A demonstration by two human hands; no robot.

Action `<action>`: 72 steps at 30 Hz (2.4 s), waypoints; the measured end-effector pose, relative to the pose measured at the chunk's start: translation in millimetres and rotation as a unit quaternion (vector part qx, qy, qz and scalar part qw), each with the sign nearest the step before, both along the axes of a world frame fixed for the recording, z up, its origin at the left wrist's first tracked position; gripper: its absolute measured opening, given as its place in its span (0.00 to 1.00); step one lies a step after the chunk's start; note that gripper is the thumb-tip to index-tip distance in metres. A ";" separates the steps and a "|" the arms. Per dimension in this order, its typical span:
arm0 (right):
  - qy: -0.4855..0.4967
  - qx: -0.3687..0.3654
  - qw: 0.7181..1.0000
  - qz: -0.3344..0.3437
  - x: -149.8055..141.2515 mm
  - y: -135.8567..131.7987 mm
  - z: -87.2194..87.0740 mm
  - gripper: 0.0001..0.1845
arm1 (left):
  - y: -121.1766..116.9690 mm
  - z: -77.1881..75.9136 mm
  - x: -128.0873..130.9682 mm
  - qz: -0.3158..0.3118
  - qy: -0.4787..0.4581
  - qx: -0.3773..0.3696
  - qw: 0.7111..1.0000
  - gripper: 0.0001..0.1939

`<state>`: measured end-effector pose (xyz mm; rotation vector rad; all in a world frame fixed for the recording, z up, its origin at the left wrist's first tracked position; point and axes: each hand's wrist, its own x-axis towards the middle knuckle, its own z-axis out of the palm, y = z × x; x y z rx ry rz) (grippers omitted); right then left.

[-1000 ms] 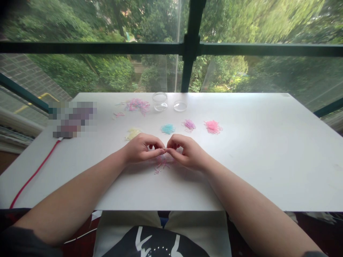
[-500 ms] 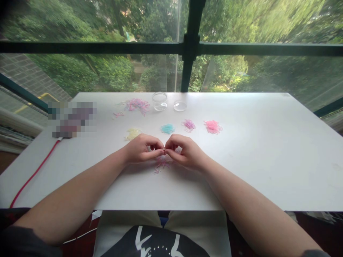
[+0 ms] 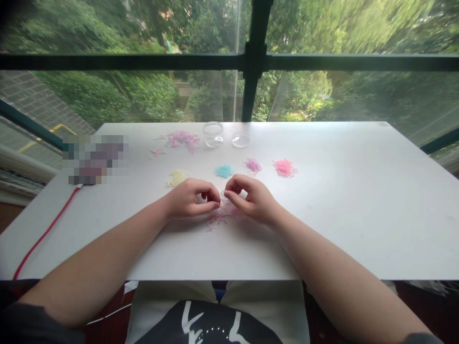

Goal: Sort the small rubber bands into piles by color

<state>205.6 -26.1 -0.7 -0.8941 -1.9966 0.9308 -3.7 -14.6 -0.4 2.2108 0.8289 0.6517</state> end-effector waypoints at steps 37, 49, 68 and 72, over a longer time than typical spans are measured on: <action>-0.035 0.012 0.999 0.027 0.5 -1.7 1.7 0.04 | 2.0 1.6 0.7 0.017 -0.031 0.058 0.998 0.06; -0.019 0.002 0.999 0.027 3.1 -0.5 2.3 0.04 | 2.2 1.9 -0.8 0.021 -0.022 0.047 0.998 0.05; -0.022 0.004 0.999 0.031 3.8 0.0 3.5 0.05 | 4.2 0.8 -4.2 0.009 -0.012 0.001 1.000 0.06; -0.024 0.009 0.999 0.032 4.2 0.7 3.0 0.06 | 5.5 3.3 -6.0 0.005 -0.014 -0.001 1.000 0.09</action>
